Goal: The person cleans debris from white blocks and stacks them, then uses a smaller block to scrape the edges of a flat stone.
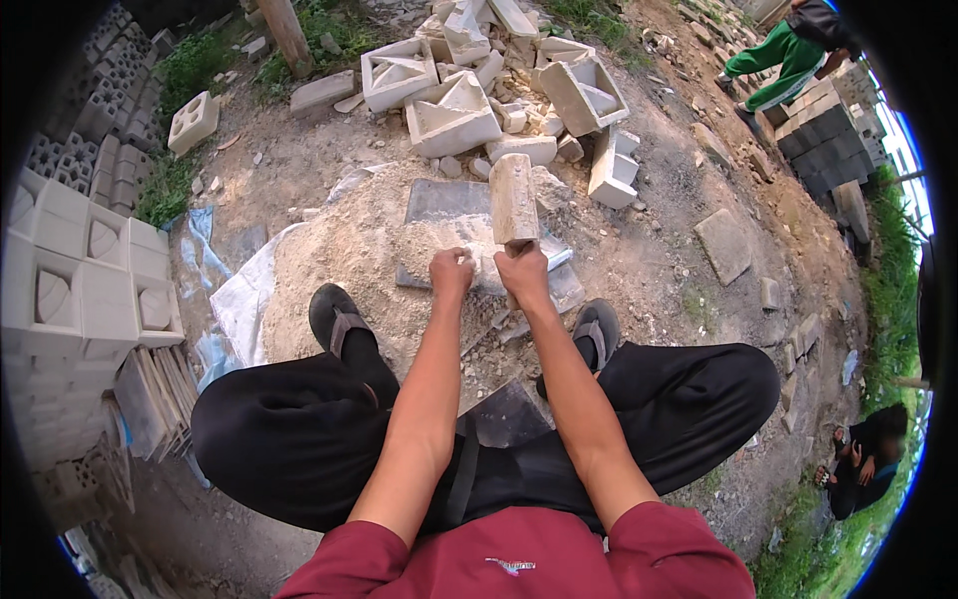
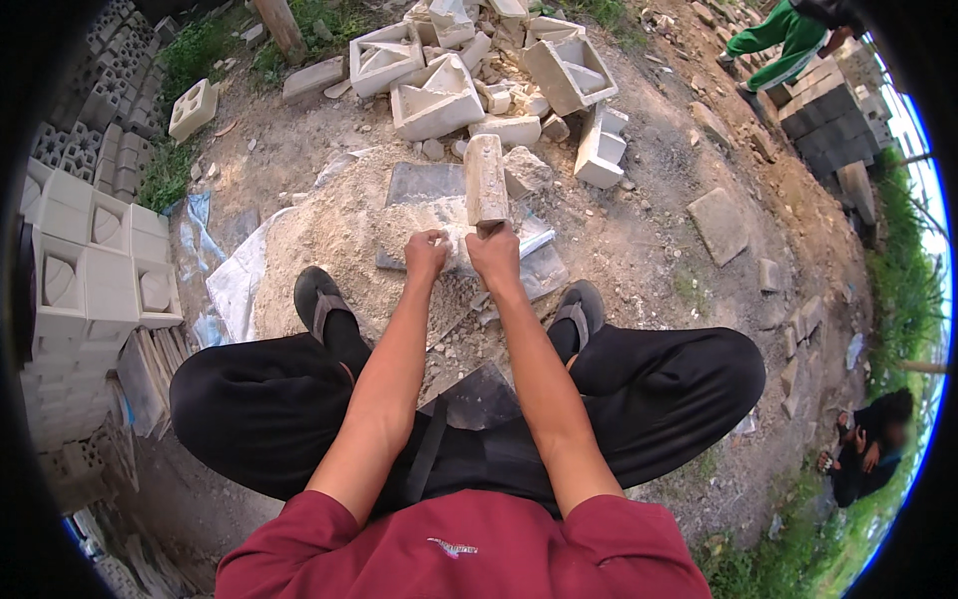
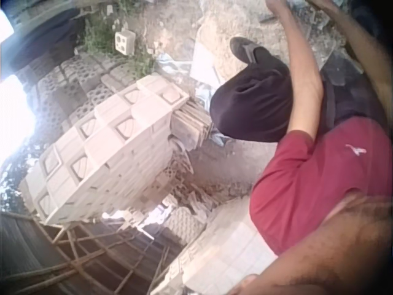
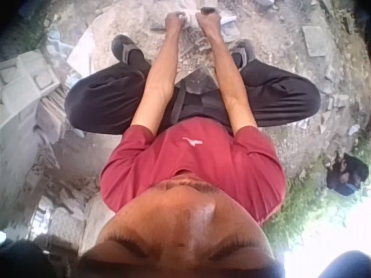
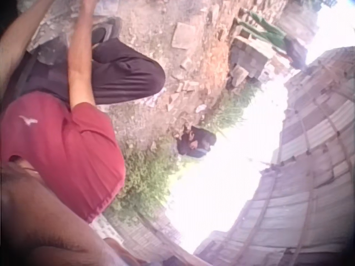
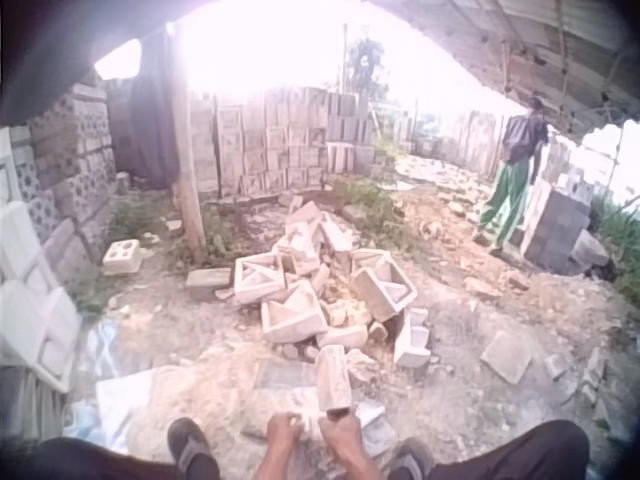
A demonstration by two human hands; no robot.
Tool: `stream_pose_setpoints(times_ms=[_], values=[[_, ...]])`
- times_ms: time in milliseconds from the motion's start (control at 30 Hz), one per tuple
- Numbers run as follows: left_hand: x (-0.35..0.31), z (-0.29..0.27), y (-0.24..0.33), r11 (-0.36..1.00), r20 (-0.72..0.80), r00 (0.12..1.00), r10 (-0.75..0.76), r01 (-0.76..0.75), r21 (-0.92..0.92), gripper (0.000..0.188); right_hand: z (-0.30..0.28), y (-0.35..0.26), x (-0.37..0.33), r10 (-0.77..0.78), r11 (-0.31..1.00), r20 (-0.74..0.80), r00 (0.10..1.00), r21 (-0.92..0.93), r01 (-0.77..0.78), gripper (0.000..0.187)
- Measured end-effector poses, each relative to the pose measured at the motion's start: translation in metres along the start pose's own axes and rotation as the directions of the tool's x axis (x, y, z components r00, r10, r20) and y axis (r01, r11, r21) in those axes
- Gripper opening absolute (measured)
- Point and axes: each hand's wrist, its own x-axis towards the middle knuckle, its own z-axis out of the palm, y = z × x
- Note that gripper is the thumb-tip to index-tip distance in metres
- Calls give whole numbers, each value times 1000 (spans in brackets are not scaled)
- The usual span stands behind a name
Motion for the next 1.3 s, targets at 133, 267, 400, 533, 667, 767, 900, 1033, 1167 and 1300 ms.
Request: stream_pose_setpoints(times_ms=[133, 267, 400, 533, 667, 767, 900, 1033, 1167, 1300], values=[[-2, 9, 12, 998, 25, 999, 26, -25, -49, 32, 11, 45, -16, -54, 996, 31, 998, -73, 57, 48], [-1, 4, 10, 996, 23, 999, 31, -29, -81, 30, 1, 37, -6, 47, 993, 166, 985, -117, -27, 46], [0, 0, -2, 997, 0, 1000, -31, 31, -69, 31, -9, -8, -3, -37, 998, 29, 999, 53, 36, 41], [3, -5, -4, 995, 21, 996, -82, 83, -60, 32, 0, -6, -16, -97, 992, 32, 995, 84, 94, 44], [-2, -1, 9, 993, 34, 997, -76, 79, -84, 35, 8, 36, -24, -2, 978, 186, 983, -205, 41, 49], [-2, 2, 10, 996, 11, 1000, -22, 23, -81, 34, -3, 29, -3, 62, 982, 250, 966, -190, -14, 50], [-3, -3, 0, 998, -17, 998, -54, 53, -37, 31, -4, -2, -10, -97, 995, 45, 994, 29, 96, 49], [-4, 7, 7, 996, 0, 998, -68, 68, -64, 30, 2, 19, -17, -98, 994, 34, 995, -37, 100, 50], [5, 10, -2, 994, -44, 999, -11, 6, -108, 30, 7, 22, -13, -37, 968, 158, 987, -241, 75, 51], [-3, 7, -5, 998, -1, 999, -47, 47, -40, 31, -3, 0, -5, 96, 953, 298, 950, -304, -1, 51]])
